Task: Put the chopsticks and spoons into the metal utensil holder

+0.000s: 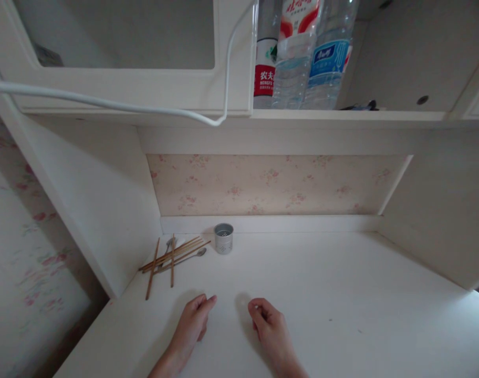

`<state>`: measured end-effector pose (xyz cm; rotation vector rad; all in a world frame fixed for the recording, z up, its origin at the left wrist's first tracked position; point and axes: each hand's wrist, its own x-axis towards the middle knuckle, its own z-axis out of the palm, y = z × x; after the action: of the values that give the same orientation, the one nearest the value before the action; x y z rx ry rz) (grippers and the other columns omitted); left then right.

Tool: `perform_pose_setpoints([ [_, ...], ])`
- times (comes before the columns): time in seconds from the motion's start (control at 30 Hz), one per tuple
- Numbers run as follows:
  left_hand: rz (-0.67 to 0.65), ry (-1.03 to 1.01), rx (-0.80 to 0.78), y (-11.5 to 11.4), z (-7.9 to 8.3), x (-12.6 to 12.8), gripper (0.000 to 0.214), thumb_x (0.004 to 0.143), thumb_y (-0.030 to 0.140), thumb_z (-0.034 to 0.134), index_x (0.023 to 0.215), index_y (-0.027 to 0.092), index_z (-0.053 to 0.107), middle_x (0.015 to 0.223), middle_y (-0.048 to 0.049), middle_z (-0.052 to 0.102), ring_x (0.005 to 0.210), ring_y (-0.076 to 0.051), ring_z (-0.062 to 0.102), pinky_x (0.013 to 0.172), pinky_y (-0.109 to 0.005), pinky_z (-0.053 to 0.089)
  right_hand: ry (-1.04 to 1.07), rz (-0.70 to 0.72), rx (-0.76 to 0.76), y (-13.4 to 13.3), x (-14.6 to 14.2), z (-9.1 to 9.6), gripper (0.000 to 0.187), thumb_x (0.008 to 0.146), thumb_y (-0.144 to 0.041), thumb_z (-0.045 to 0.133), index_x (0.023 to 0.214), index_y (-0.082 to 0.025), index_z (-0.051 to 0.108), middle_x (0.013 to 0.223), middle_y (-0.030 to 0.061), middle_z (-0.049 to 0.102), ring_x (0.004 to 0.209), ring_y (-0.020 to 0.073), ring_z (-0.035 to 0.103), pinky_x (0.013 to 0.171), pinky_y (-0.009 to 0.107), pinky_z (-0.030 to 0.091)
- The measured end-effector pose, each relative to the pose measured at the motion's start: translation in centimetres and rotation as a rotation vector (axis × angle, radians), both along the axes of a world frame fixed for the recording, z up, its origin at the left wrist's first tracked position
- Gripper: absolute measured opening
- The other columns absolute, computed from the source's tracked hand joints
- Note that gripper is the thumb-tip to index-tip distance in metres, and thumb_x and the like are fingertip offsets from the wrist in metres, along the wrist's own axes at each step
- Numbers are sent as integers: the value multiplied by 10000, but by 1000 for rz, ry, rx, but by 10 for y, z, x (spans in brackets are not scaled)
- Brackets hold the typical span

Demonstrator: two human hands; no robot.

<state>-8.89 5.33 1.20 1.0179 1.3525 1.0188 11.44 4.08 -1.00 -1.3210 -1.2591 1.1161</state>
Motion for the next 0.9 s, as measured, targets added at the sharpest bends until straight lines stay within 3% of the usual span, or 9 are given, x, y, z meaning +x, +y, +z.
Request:
perform_pose_setpoints([
  [0.9, 4, 67, 11, 8, -15, 1, 625, 591, 768, 604, 596, 247, 259, 393, 134, 217, 329, -45, 155, 347, -193, 94, -75, 35, -15, 4, -1, 3, 404, 842, -559, 505, 811, -189, 664, 532, -39, 452, 501, 128, 425, 486, 237, 291],
])
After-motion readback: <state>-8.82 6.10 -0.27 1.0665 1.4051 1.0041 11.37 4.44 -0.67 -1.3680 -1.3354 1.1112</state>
